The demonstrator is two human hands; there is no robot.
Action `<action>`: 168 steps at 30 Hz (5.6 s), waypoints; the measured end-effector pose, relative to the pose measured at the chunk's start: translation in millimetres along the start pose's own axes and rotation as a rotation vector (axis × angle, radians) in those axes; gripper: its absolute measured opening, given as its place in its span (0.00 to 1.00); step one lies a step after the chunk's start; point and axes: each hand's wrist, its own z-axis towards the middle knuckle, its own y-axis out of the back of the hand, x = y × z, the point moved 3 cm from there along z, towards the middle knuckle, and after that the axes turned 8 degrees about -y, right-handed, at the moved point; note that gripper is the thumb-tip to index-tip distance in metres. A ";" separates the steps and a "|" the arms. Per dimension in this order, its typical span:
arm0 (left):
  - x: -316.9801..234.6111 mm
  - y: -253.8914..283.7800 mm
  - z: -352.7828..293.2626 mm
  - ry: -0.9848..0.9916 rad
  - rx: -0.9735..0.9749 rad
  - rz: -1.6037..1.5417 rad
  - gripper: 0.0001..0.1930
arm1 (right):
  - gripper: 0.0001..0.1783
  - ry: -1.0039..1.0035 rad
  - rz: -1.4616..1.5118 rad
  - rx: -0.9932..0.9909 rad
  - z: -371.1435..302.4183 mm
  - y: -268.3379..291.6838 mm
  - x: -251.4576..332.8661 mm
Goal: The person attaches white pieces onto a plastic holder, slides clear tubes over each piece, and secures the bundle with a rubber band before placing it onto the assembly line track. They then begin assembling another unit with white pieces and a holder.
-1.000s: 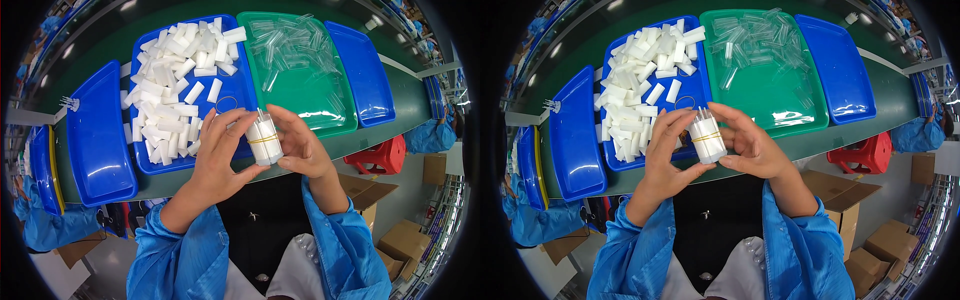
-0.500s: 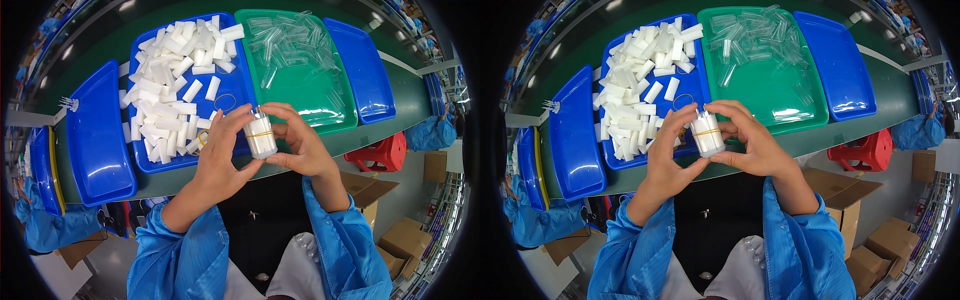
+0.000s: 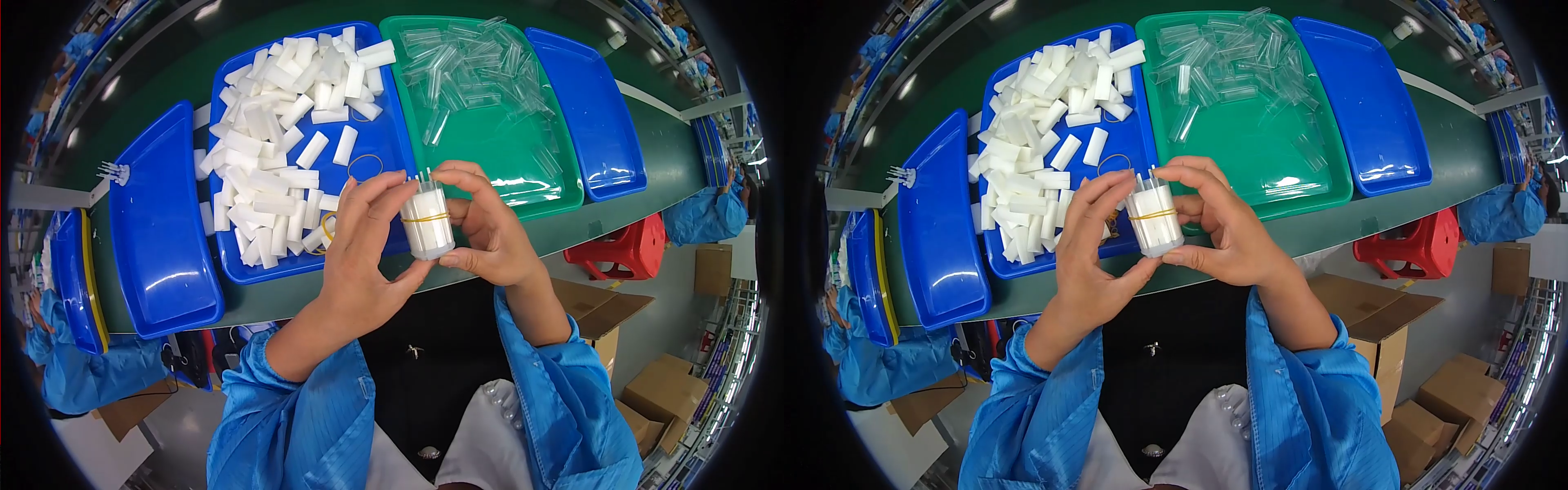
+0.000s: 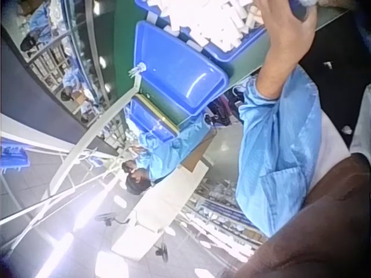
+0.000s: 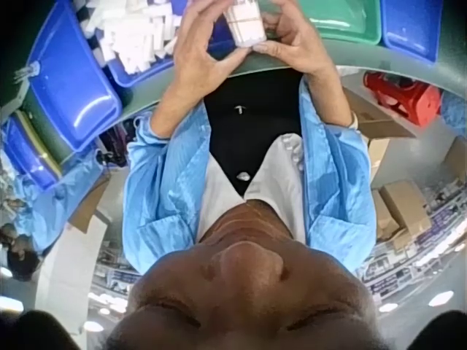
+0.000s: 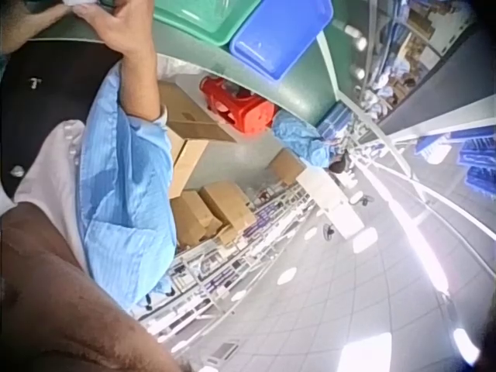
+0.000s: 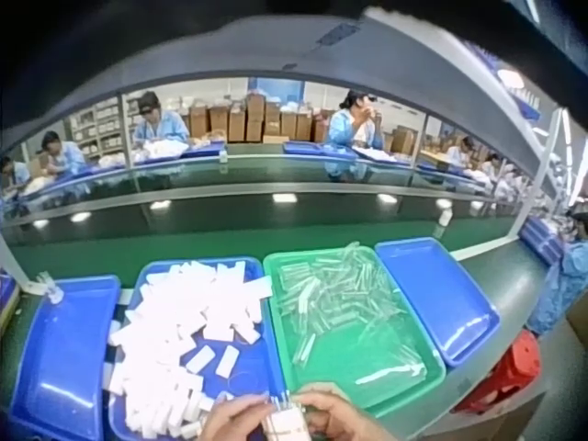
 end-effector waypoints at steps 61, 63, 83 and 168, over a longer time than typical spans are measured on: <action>4.3 -23.7 -11.0 -0.282 -0.203 -0.115 0.50 | 0.39 -0.344 0.945 0.019 -3.8 -17.8 -20.4; 2.7 -21.3 -9.0 -0.292 -0.191 -0.093 0.50 | 0.37 -0.344 0.903 0.017 -3.2 -17.3 -20.1; -1.9 -23.2 -4.5 -0.212 -0.033 -0.027 0.53 | 0.29 -0.395 1.368 0.007 -11.5 -26.2 -41.8; 29.7 50.9 -102.7 -0.220 -0.265 0.563 0.06 | 0.29 -0.085 -0.800 -0.904 224.0 282.7 53.2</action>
